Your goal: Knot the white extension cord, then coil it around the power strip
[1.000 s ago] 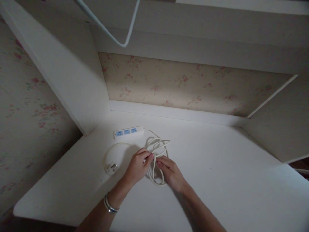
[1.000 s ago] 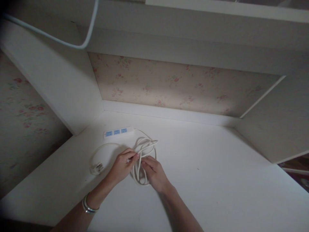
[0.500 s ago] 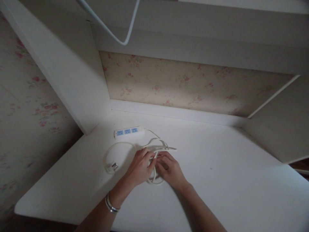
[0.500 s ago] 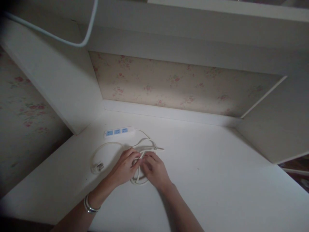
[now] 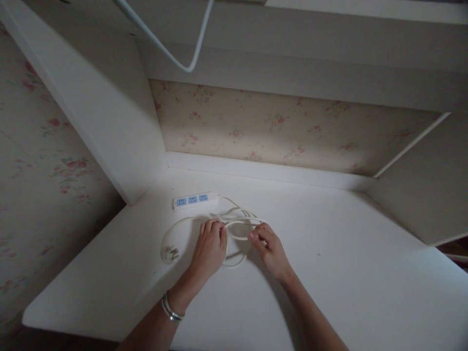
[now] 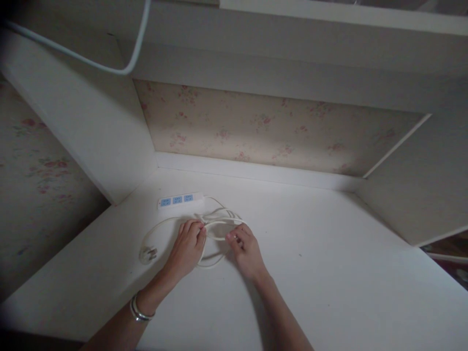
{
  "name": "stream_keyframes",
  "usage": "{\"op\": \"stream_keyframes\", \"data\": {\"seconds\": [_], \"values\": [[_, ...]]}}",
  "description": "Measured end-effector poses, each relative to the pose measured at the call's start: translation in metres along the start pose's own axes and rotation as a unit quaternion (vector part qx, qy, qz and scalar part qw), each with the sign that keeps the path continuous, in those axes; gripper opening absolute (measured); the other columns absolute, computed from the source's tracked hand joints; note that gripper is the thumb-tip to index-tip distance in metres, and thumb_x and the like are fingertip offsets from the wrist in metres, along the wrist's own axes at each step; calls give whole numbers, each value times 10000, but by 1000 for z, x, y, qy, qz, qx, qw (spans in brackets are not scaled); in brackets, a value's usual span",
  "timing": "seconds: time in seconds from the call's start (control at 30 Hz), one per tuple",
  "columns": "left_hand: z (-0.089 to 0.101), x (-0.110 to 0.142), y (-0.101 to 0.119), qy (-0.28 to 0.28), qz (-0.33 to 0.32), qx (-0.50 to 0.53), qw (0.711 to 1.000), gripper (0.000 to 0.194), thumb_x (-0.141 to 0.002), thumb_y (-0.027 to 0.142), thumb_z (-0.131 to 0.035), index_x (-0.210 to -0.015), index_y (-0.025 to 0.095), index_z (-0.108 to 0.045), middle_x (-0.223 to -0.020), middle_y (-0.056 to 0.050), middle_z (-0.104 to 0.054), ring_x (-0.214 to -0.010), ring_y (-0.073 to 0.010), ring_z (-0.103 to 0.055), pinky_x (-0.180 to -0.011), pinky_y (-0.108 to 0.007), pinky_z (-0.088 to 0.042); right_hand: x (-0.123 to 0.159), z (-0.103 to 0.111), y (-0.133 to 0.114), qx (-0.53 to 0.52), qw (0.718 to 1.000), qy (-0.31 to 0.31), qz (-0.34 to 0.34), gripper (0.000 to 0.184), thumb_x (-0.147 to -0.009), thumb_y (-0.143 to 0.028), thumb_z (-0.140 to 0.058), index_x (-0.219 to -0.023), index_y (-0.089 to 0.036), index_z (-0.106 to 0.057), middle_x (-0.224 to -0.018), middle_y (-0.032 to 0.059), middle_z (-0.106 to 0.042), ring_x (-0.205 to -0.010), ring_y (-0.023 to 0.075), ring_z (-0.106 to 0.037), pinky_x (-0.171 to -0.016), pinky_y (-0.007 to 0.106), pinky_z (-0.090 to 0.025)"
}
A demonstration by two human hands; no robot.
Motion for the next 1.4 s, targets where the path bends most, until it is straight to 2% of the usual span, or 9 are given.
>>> {"op": "stream_keyframes", "data": {"seconds": [0.23,0.43,0.6,0.67,0.8,0.93,1.07,1.23,1.4], "values": [[-4,1,-7,-30,64,13,997,197,-964,235,-349,-1005,184,-534,-935,-79,-631,-849,-203,-625,-736,-336,-485,-2,10,6,-189,977,67,-74,339,-875,-386,-554,-600,-189,-524,-732,-3,-471,-728,139,-479,-662,265,-400],[-2,1,-17,-49,92,-13,995,185,-963,244,-356,-983,187,-531,-905,-71,-648,-788,-188,-642,-667,-293,-449,-1,32,11,-404,889,135,-167,276,-790,-379,-631,-638,-201,-485,-653,-35,-418,-598,109,-432,-557,245,-438],[-1,-3,-29,-43,139,-50,988,218,-963,239,-335,-970,174,-543,-891,-90,-650,-730,-186,-635,-622,-286,-416,5,79,19,-568,780,220,-146,277,-724,-192,-667,-612,-192,-414,-585,-70,-386,-482,55,-369,-434,175,-392],[-2,-4,-30,-48,132,-51,989,223,-961,228,-335,-976,169,-550,-861,-85,-655,-746,-190,-636,-637,-288,-414,7,89,23,-581,764,241,-142,307,-728,-168,-665,-601,-189,-386,-565,-82,-350,-459,43,-342,-431,162,-390],[-2,-4,-29,-48,137,-50,988,225,-958,231,-343,-973,169,-559,-815,-72,-662,-747,-195,-639,-664,-300,-422,8,94,40,-444,826,295,-184,359,-728,-267,-697,-577,-201,-379,-532,-89,-308,-429,55,-300,-396,199,-327],[-2,-3,-29,-38,140,-20,989,216,-958,248,-363,-976,179,-566,-823,-60,-678,-720,-178,-645,-668,-287,-436,12,100,57,-62,907,336,-246,318,-710,-422,-715,-587,-186,-539,-587,-10,-508,-530,126,-448,-495,274,-358],[-4,-2,-28,-43,128,0,991,224,-960,255,-360,-1004,179,-566,-849,-71,-690,-737,-181,-660,-673,-284,-451,9,81,37,243,924,285,-78,278,-807,-404,-629,-639,-183,-614,-833,87,-648,-780,213,-549,-768,361,-415],[-5,-2,-21,-80,122,21,989,245,-965,242,-342,-1047,171,-561,-843,-74,-697,-765,-184,-666,-705,-284,-462,-6,-6,-9,167,980,47,100,206,-934,-292,-461,-959,-204,-646,-970,77,-671,-942,193,-589,-850,318,-455],[-6,-3,-15,-104,94,52,989,250,-968,245,-332,-1046,182,-562,-959,-86,-697,-893,-202,-657,-789,-305,-469,-20,-60,-27,186,974,-76,104,276,-948,-198,-408,-1156,-208,-589,-1072,79,-665,-1007,203,-577,-921,352,-433]]}}
Point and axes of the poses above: each hand's wrist, its own x-axis away from the middle knuckle, its own z-axis out of the back of the hand, y = z × x, the point moved 3 cm from there along -x, towards the middle knuckle
